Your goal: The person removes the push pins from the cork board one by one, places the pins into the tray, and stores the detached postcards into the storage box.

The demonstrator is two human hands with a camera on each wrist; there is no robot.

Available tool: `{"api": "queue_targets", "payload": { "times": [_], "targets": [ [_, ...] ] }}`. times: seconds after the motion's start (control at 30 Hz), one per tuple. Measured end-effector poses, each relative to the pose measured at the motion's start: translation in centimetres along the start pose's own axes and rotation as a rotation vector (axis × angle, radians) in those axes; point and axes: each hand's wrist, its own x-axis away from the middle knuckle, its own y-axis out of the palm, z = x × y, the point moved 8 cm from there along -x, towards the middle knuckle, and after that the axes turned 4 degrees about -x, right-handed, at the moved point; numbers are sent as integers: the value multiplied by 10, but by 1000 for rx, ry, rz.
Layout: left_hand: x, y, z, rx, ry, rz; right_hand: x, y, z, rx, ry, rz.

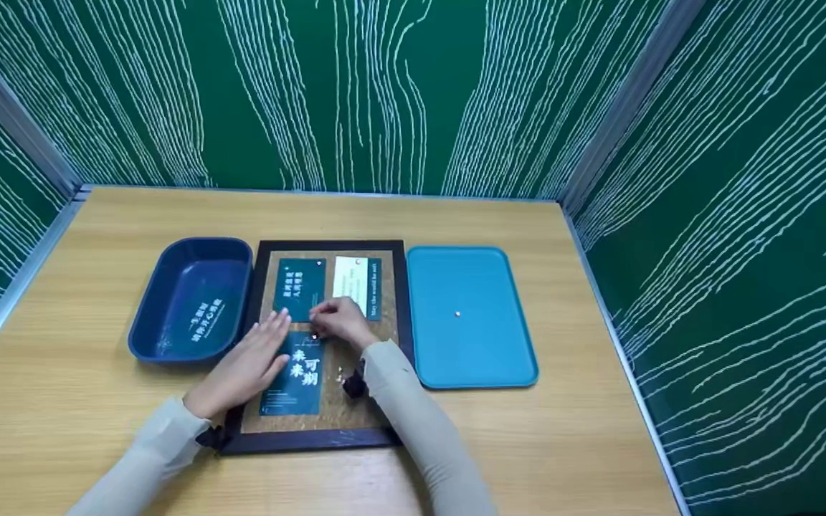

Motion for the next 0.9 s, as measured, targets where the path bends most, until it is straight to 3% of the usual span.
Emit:
{"api": "queue_targets", "payload": {
  "times": [0.3, 0.57, 0.9],
  "targets": [
    [7, 8, 13, 41, 9, -20, 2, -4, 9, 48, 20, 10],
    [14, 17, 24, 66, -10, -79, 1, -5, 14, 86, 31, -12],
    [21, 36, 31, 91, -21, -112, 4, -6, 15, 140, 9, -27]
  ]
}}
